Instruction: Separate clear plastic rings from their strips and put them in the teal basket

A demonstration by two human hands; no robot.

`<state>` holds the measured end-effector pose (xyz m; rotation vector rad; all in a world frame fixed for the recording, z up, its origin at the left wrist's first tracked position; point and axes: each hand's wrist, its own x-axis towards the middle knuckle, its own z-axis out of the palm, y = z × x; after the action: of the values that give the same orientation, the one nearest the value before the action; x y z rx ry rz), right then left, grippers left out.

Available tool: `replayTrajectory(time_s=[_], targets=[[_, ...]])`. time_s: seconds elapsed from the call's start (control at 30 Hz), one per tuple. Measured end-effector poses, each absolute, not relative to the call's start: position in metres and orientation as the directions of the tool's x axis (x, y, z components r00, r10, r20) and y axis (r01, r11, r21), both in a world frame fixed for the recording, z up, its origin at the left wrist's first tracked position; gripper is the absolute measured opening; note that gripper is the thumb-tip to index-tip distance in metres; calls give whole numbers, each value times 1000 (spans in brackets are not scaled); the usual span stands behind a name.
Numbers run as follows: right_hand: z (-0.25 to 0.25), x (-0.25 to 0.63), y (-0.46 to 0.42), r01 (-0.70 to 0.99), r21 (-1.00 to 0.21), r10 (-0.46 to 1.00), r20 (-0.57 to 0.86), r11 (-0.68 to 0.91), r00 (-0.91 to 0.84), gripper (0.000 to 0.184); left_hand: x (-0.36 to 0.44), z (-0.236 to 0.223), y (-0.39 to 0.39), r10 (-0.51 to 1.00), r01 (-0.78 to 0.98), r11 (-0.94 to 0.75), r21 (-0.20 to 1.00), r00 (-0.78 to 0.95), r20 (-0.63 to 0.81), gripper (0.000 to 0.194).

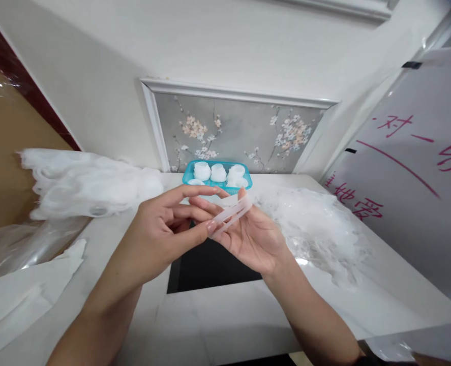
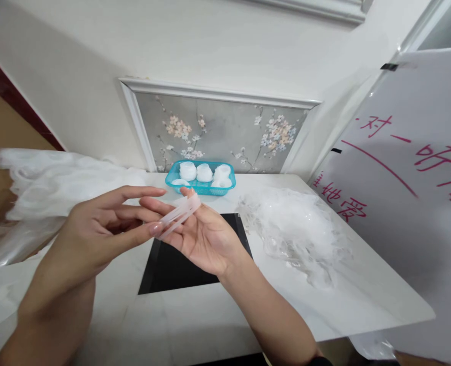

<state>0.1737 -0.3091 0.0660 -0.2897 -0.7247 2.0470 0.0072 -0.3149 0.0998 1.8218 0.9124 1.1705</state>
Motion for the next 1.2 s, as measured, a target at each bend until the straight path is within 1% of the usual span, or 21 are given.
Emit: replayTrajectory(time_s=[0.17, 0.33, 0.47, 0.6, 0.73, 0.8, 0.97, 1.1, 1.2], targets=[[65, 174, -308, -684, -614, 827, 88, -393, -555, 35, 9, 102, -316, 872, 124, -445, 887, 284, 398, 32], [65, 174, -308, -696, -601, 821, 114, -392, -560, 33, 6, 103, -315, 864, 98, -435, 895, 326, 384, 34], [65, 174, -308, -688, -614, 826, 101, -387, -555, 34, 6, 101, -315, 878, 98, -434, 896, 270, 395, 33], [64, 174, -308, -689, -611, 824, 103, -390, -558, 33, 5, 101, -315, 886, 128, -425, 896, 265, 382, 36], [65, 174, -309, -688, -603, 831, 73, -403, -551, 34, 2, 103, -314, 873, 149, -453, 879, 271, 405, 31], [65, 174, -309, -691, -598, 832, 72, -406, -551, 34, 1, 104, -313, 866, 169, -469, 867, 284, 412, 32], [66, 174, -309, -679, -615, 830, 69, -402, -554, 36, -1, 104, -314, 879, 229, -465, 855, 232, 416, 30], [66, 173, -309, -668, -635, 839, 56, -388, -541, 39, -6, 99, -311, 861, 259, -500, 826, 257, 440, 32], [65, 173, -308, -678, -625, 837, 69, -388, -543, 38, -8, 97, -308, 857, 273, -507, 818, 262, 444, 32]])
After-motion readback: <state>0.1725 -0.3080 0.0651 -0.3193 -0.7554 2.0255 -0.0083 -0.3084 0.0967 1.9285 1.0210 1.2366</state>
